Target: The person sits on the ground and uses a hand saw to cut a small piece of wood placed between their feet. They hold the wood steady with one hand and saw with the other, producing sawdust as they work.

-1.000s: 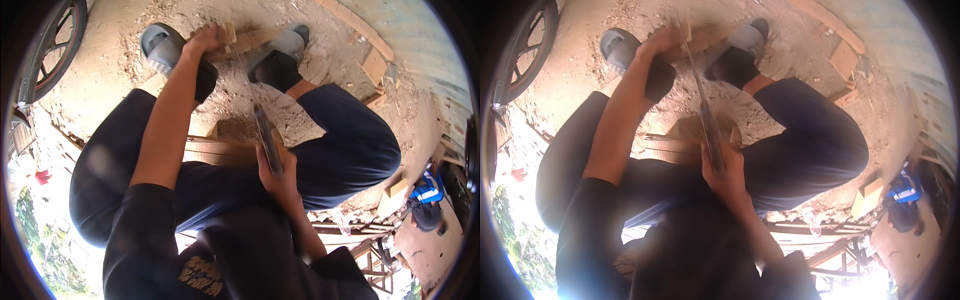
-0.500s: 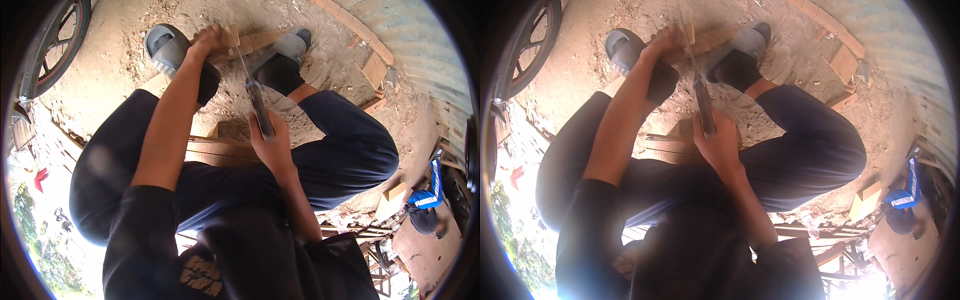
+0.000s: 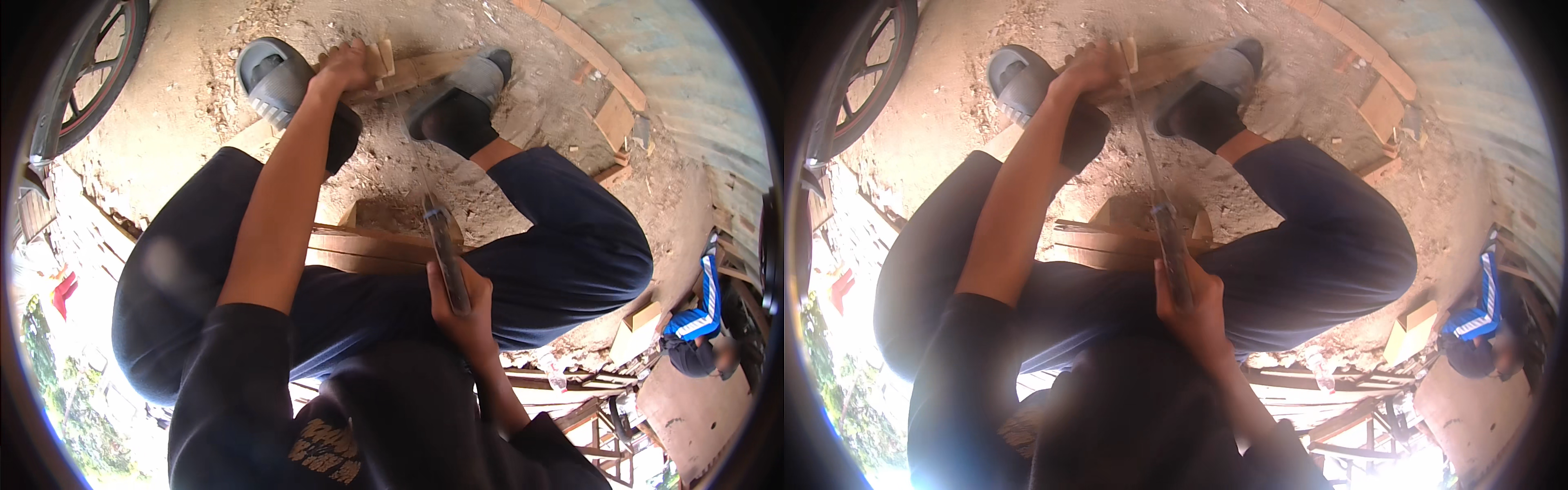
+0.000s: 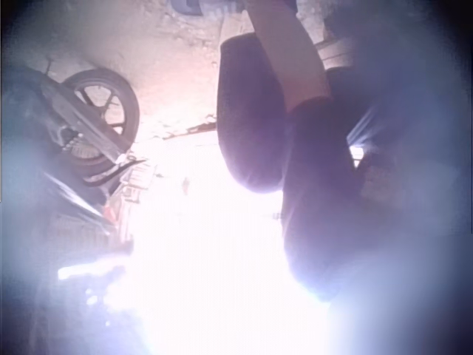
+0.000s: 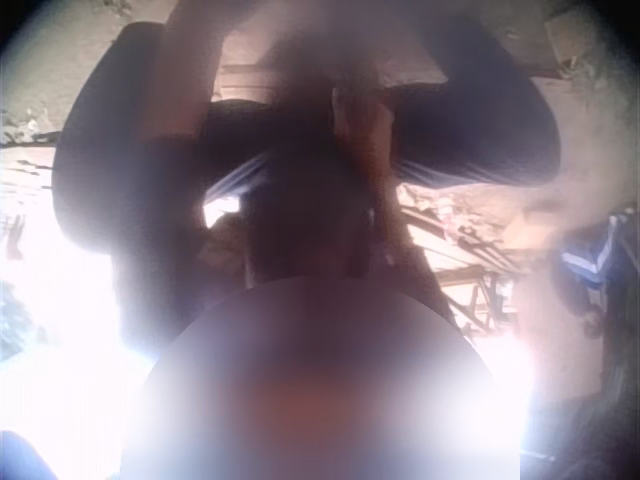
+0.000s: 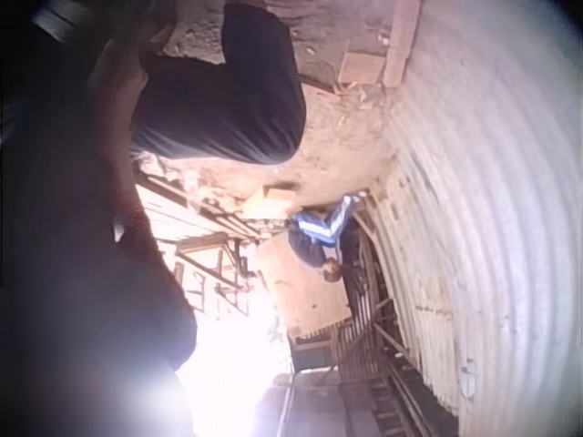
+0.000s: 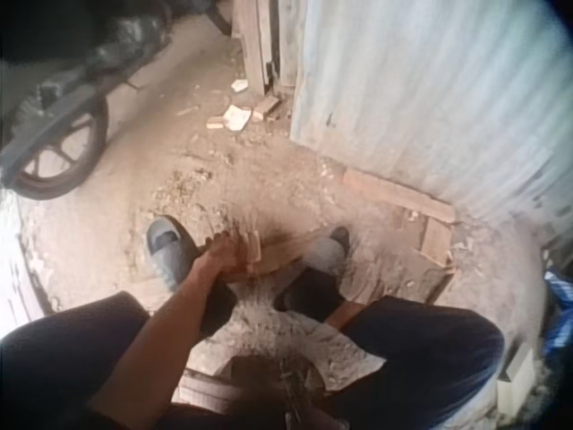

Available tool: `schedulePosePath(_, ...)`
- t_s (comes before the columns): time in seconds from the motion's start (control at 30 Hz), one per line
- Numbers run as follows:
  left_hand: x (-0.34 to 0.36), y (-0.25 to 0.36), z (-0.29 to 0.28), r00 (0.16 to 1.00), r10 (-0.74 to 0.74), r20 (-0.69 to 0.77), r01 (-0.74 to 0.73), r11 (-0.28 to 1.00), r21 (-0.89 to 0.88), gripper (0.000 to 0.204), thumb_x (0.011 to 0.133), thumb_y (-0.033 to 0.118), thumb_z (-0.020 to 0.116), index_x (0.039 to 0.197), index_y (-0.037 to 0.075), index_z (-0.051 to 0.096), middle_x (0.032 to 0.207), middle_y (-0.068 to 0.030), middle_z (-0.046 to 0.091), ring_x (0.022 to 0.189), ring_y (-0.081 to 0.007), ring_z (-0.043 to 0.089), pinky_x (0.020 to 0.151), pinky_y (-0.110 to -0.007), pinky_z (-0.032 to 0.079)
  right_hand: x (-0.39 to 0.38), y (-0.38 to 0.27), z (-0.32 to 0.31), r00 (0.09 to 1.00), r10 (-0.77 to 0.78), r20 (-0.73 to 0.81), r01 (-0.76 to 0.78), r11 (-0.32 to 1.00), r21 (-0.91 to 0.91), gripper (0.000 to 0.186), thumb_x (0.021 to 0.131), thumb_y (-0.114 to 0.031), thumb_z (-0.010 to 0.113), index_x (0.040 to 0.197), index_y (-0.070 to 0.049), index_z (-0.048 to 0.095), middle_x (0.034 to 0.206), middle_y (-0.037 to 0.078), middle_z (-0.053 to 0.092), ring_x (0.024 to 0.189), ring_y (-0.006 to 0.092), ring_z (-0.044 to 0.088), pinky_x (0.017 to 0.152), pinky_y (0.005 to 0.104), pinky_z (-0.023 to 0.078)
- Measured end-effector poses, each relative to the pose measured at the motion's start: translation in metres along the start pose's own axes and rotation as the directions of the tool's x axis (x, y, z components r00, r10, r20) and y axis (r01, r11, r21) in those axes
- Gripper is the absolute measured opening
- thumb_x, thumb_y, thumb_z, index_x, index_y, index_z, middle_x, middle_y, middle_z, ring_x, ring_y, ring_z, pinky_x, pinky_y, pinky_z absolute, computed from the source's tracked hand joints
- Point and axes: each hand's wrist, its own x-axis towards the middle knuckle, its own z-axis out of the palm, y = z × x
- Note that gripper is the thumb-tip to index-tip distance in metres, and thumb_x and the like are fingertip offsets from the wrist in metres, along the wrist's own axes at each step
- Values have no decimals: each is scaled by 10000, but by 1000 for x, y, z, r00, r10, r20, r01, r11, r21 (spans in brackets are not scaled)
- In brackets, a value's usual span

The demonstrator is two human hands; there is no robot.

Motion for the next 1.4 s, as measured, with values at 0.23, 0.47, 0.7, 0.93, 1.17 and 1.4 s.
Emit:
schedulePosePath(0.23, 0, 2, 1, 1000, 25, -12, -25, 1000, -15, 890, 559, 391, 856, 1265, 49, 436, 1273, -200, 524, 1212, -391, 493, 1013, -514, 384, 41, 9, 18, 993, -113, 25, 116, 984, -138, 108, 891, -47, 618, 830, 37, 590, 585, 109, 535, 510, 126, 490, 497, 309, 390)
schedulePosePath(0.47, -6, 13, -5, 998, 61, 34, -61, 998, 9, 795, 661, 353, 779, 1297, 49, 412, 1293, -251, 495, 1216, -428, 483, 982, -535, 410, 49, 11, 12, 996, -77, 37, 82, 983, -167, 96, 890, -54, 612, 881, 40, 596, 615, 107, 551, 561, 167, 534, 517, 332, 417)
schedulePosePath(0.7, -4, 1, 6, 999, 17, -41, -19, 999, -39, 875, 561, 370, 845, 1265, 55, 433, 1285, -212, 501, 1221, -390, 481, 1026, -537, 356, 3, 19, 2, 1000, -7, 1, 7, 1000, -20, 112, 895, -58, 617, 843, 38, 593, 604, 73, 516, 572, 139, 500, 513, 305, 396)
schedulePosePath(0.93, 4, 4, 9, 1000, 13, 6, -13, 999, -36, 904, 560, 374, 848, 1285, 56, 412, 1277, -204, 505, 1227, -392, 472, 1026, -539, 353, 28, 28, 11, 996, -76, 47, 82, 988, -129, 122, 866, -3, 623, 978, 46, 625, 658, 185, 584, 605, 311, 618, 572, 350, 472)
schedulePosePath(1.17, 6, 0, 7, 999, 44, 29, -43, 999, -33, 858, 590, 385, 833, 1268, 54, 425, 1280, -204, 505, 1238, -399, 462, 1028, -535, 351, 69, 9, 26, 985, 149, 89, -135, 981, -142, 87, 851, 12, 634, 937, 26, 637, 657, 169, 599, 591, 223, 632, 559, 327, 477)
schedulePosePath(1.4, -6, -2, -2, 1000, 12, 18, -11, 1000, -14, 830, 589, 368, 827, 1254, 59, 438, 1273, -195, 508, 1237, -393, 462, 1029, -531, 354, 1, 8, 6, 1000, 5, 19, -4, 1000, -19, 154, 911, -92, 591, 804, 17, 578, 612, 133, 554, 495, 188, 526, 515, 349, 419)
